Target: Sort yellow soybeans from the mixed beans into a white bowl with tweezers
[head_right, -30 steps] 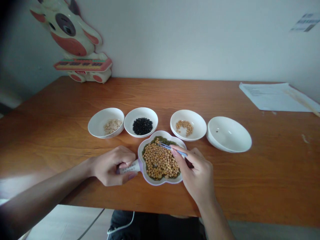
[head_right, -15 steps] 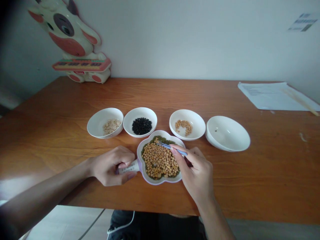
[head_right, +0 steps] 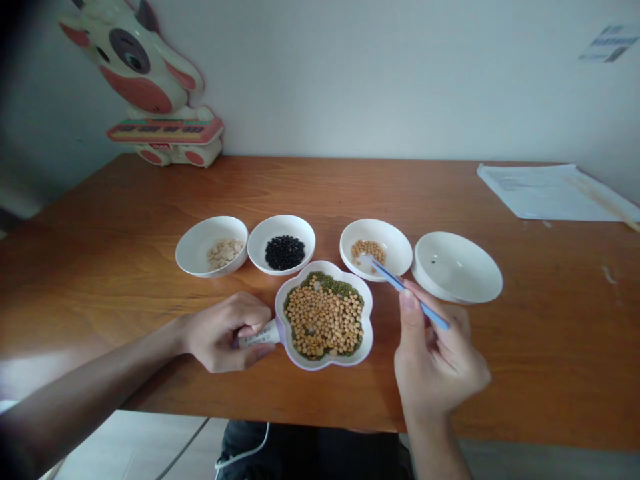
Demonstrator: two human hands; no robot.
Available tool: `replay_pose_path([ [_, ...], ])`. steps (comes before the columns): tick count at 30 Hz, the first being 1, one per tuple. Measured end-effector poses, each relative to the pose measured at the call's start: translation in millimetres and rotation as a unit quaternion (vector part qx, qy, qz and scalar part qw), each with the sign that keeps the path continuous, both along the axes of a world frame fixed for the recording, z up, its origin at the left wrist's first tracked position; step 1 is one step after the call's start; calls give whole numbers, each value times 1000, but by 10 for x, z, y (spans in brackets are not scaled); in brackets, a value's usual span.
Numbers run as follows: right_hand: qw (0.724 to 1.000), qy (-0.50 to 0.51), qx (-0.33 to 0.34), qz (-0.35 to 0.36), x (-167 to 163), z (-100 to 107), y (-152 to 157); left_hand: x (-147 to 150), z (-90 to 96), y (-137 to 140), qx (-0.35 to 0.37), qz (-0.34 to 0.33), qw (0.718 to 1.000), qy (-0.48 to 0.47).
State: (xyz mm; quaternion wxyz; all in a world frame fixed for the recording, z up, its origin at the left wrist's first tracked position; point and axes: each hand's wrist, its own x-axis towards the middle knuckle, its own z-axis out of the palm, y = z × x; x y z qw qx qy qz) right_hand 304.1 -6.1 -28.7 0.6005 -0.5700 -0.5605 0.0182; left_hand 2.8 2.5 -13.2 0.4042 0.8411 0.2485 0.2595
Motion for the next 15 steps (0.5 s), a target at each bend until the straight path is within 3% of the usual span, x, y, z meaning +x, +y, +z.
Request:
replay_pose_path([
  [3, 998, 53, 12, -27, -16, -6, 25, 3, 5, 1, -3, 0, 1000, -1],
  [6, 1000, 18, 6, -3, -24, 15, 16, 5, 11, 2, -2, 0, 1000, -4],
  [11, 988, -96, -13, 119, -36, 68, -20, -1, 14, 2, -1, -3, 1000, -2],
  [15, 973, -124, -31, 193, -82, 98, -2, -5, 13, 1, 4, -6, 1000, 1],
])
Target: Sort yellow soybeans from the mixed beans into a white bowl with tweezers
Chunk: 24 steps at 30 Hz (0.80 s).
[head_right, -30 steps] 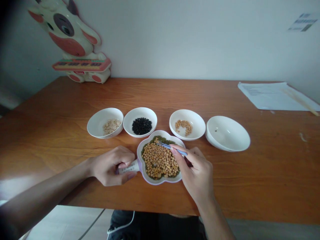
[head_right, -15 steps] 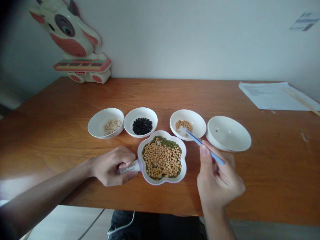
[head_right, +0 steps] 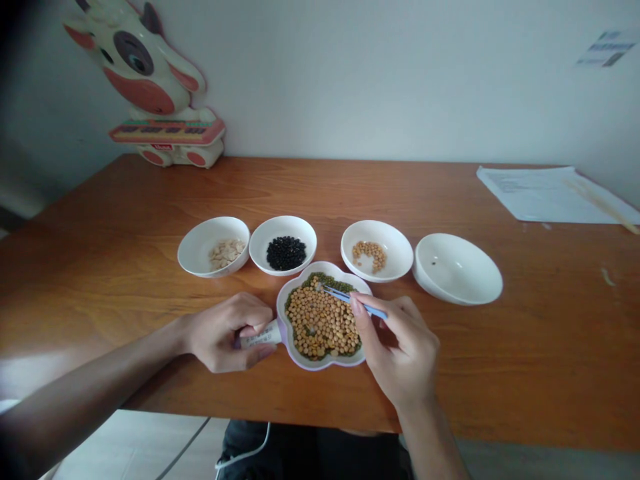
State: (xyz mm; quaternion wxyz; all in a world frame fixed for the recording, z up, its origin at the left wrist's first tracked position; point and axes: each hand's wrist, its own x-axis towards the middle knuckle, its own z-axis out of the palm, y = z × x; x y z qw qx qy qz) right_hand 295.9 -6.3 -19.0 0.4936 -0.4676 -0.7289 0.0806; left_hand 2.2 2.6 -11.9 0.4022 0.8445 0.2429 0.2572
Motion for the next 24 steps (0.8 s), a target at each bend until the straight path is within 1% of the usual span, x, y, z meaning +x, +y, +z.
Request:
replay_pose_path([
  [7, 999, -8, -36, 22, -3, -39, 15, 2, -4, -2, 0, 2, 1000, -2],
  [16, 999, -3, -53, 12, -6, -45, 18, -6, -32, -7, -8, 5, 1000, 1],
  [20, 999, -13, -41, 2, -17, -27, 18, 0, -16, -4, -3, 2, 1000, -4],
  [22, 1000, -16, -22, -7, -16, -13, 4, 3, -4, -1, 2, 2, 1000, -4],
  [24, 999, -14, 5, -30, 2, -6, -21, 7, 3, 1, 3, 1, 1000, -5],
])
